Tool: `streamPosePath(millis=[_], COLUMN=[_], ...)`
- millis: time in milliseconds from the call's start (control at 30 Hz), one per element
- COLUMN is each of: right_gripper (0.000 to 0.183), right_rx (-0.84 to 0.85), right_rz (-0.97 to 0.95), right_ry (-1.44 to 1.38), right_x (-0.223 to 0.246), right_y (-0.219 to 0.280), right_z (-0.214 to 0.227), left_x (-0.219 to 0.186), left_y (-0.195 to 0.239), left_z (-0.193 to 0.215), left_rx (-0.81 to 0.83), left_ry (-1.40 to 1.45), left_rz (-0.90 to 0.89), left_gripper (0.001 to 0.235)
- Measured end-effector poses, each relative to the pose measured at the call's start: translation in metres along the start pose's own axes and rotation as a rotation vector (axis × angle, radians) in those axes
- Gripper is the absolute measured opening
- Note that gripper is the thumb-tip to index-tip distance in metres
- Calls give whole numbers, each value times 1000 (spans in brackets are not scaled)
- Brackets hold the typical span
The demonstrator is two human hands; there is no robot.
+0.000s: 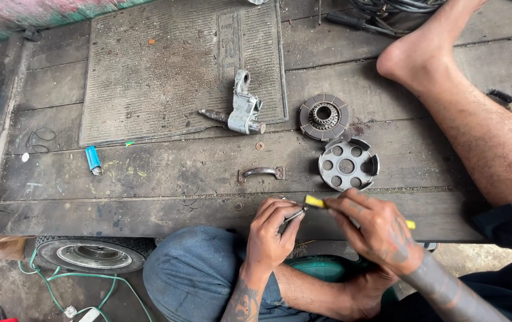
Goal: Brushing a circular metal plate with a small brush to remove dirt or debris.
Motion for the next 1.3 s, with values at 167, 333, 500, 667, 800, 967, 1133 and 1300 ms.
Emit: streamPosePath(millis=[167, 333, 500, 667, 800, 967, 1133, 1300], right_gripper=[24, 24, 23, 25, 28, 27, 25, 28], right_rx=[-3, -12, -18, -25, 8, -11, -48, 6], right_rz=[7, 16, -17, 28, 35, 50, 59, 9], right_ry=[52, 67, 67, 124, 63, 161, 172, 264], right_x=[-1, -2, -4, -8, -2, -7, -6, -26], right_y=[3, 0, -3, -1, 2, 3, 4, 7], right_z=[-3, -1, 1, -1, -3, -5, -6, -7], left_x=[5, 4, 8, 4, 5, 3, 2, 3], left_y=[2, 0, 2, 2, 4, 4, 1, 4], left_z=[-2, -1, -3, -3, -2, -1, -1, -1], left_rx=[-10, -14, -11, -19, -18, -34, -25, -62], left_ry=[2, -3, -19, -4, -13, 8, -7, 2], left_rz=[14, 14, 17, 30, 36, 25, 20, 32], left_gripper=[5, 5, 6, 7, 6, 6, 8, 7])
Point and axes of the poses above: each hand's wrist, its own y-axis away from the middle knuckle, its own z-axis out of the back of the hand, x = y × z, the point moved 2 cm from there along -y, towards the middle knuckle, and after that the axes turned 3 degrees about -x, right-handed, at the moved point
